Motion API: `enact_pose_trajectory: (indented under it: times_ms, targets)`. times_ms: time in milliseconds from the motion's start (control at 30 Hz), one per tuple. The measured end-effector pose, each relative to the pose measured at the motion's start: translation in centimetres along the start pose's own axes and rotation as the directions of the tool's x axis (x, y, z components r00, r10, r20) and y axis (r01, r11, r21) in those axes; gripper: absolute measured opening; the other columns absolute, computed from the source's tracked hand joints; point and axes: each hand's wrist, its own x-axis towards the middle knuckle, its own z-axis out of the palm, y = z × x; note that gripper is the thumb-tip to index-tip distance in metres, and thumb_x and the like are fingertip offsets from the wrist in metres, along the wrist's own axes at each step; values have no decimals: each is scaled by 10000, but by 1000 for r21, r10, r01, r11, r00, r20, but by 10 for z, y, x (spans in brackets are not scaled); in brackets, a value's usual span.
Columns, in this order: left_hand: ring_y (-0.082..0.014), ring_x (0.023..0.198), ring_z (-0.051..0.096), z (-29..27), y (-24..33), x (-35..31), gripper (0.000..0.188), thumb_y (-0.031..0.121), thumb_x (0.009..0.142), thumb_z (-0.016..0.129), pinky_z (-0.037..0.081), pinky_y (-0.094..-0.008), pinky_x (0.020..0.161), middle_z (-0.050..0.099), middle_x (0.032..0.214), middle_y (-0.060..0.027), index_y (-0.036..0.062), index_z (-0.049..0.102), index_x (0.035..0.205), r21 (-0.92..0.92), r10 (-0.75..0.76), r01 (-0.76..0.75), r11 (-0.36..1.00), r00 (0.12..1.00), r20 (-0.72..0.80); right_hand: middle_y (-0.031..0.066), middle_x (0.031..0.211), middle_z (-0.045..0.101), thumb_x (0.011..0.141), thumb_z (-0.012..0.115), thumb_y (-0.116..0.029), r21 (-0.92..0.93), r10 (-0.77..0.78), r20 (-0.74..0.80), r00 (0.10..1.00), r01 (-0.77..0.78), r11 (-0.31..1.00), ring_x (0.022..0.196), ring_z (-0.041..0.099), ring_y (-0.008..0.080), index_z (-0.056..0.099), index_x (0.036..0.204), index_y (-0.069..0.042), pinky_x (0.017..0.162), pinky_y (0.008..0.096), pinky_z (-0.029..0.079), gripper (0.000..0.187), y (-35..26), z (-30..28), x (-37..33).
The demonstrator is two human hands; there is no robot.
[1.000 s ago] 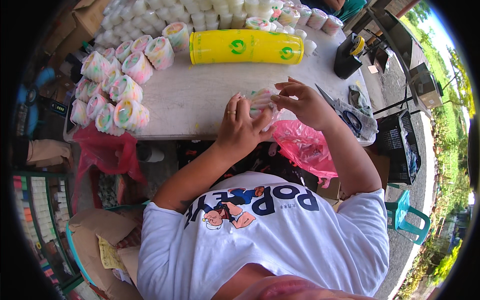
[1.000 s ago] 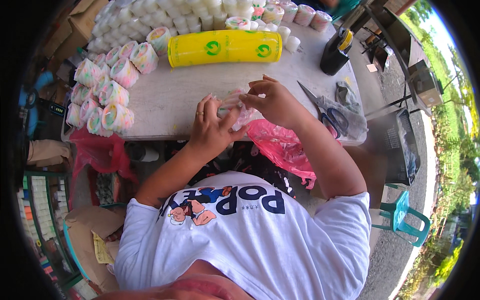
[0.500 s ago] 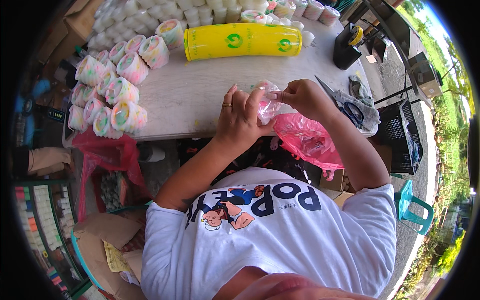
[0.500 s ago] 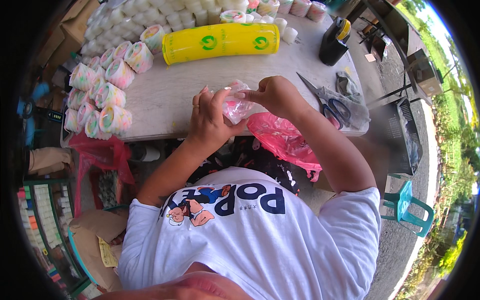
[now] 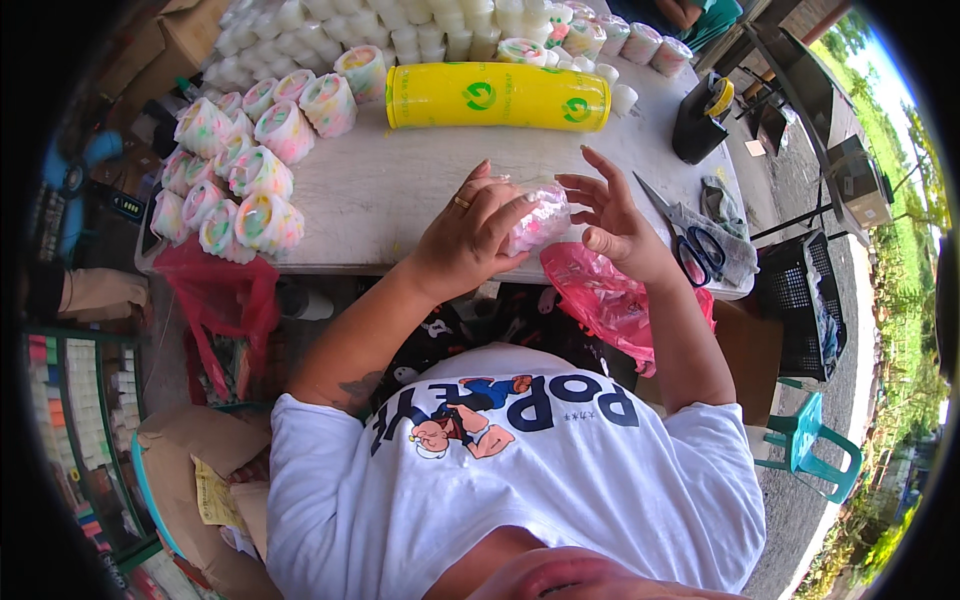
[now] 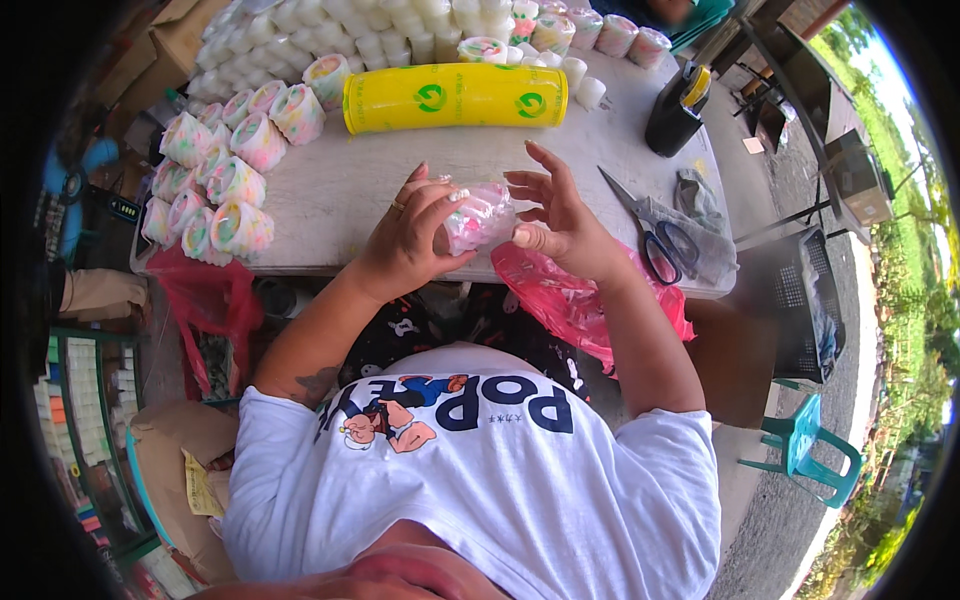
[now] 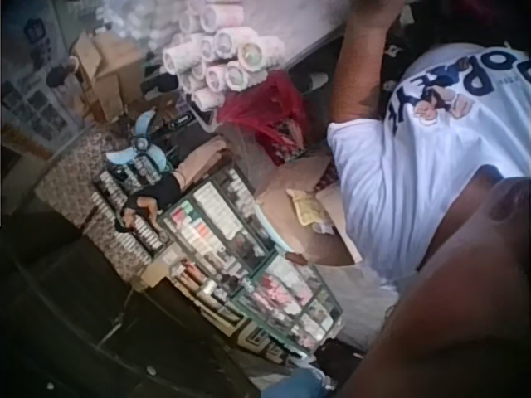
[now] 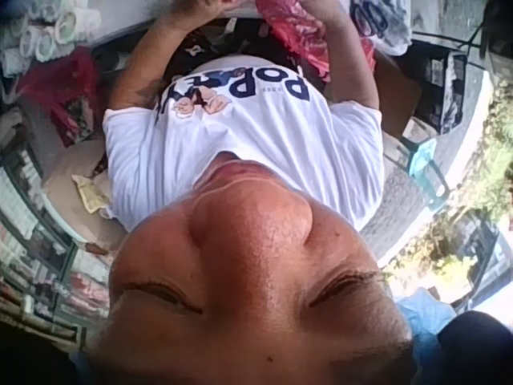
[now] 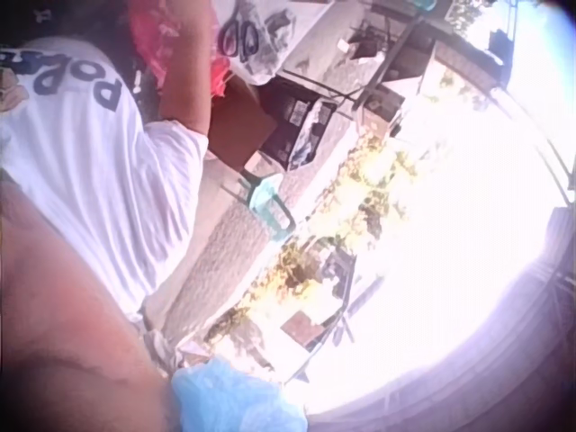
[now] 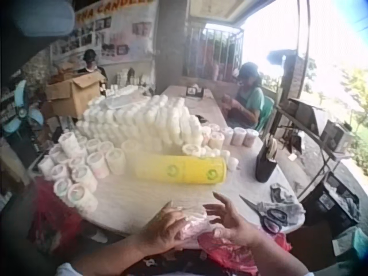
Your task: The person wraps individual cylindrical candles in clear plastic film. They tear off a sheet of film from a roll, place a candle on it, fold the film around the candle, and use scissors to trim the excess. The wrapped candles are placed on the table.
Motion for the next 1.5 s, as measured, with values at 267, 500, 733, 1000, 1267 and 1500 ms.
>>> enact_pose_trajectory:
  times_ms: [267, 500, 733, 1000, 1267, 1500]
  targets:
    - [-263, 1308, 353, -31, 11, 5, 581, 280, 803, 662, 181, -477, 1141, 427, 1343, -50, 285, 399, 1321, 338, 302, -300, 892, 952, 50, 100, 1256, 485, 670, 835, -193, 636, 102, 196, 975, -205, 744, 1146, 502, 229, 313, 1390, -76, 969, 361, 415, 897, -4, 28, 10]
    - [-259, 1366, 257, -30, 15, -21, 1285, 593, 603, 778, 217, -409, 1111, 228, 1467, -195, -12, 41, 1463, -834, -464, 504, 226, 808, 363, 102, 1214, 490, 653, 838, -117, 758, 37, 45, 998, -59, 650, 1131, 505, 227, 351, 1312, -79, 960, 367, 435, 820, -4, 55, -2]
    - [-205, 1163, 508, -24, 27, -5, 427, 273, 981, 471, 371, -343, 1013, 540, 1270, -136, -18, 471, 1294, -897, -476, 373, 236, 850, 228, 89, 1154, 500, 650, 860, -164, 431, 48, 35, 998, -59, 901, 1083, 507, 185, 316, 1282, -48, 914, 317, 440, 842, -2, 66, -11]
    - [-235, 1017, 621, -32, 28, -3, 351, 289, 1019, 353, 495, -380, 901, 631, 949, -100, 17, 557, 932, -976, -659, 214, 48, 741, 130, 95, 1087, 514, 648, 866, -204, 269, 78, 29, 997, -83, 960, 982, 543, 165, 342, 1203, -33, 826, 305, 479, 783, -1, 69, -12]
    - [-282, 975, 631, -20, 13, -10, 315, 295, 1017, 351, 492, -418, 883, 646, 932, -143, 62, 546, 931, -951, -549, 162, 262, 836, -9, 134, 1041, 568, 811, 708, -381, 623, 173, 149, 974, -228, 749, 890, 615, 196, 392, 1213, -5, 720, 314, 542, 635, -8, 73, -9]
    - [-300, 682, 570, -56, 7, 19, 142, 151, 789, 667, 468, -384, 628, 572, 762, -76, 74, 553, 822, 48, -41, 49, 998, 987, -153, 176, 815, 660, 874, 325, -693, 686, 291, 508, 810, -586, 432, 656, 677, 254, 576, 1095, 1, 535, 338, 571, 770, 2, 60, -6]
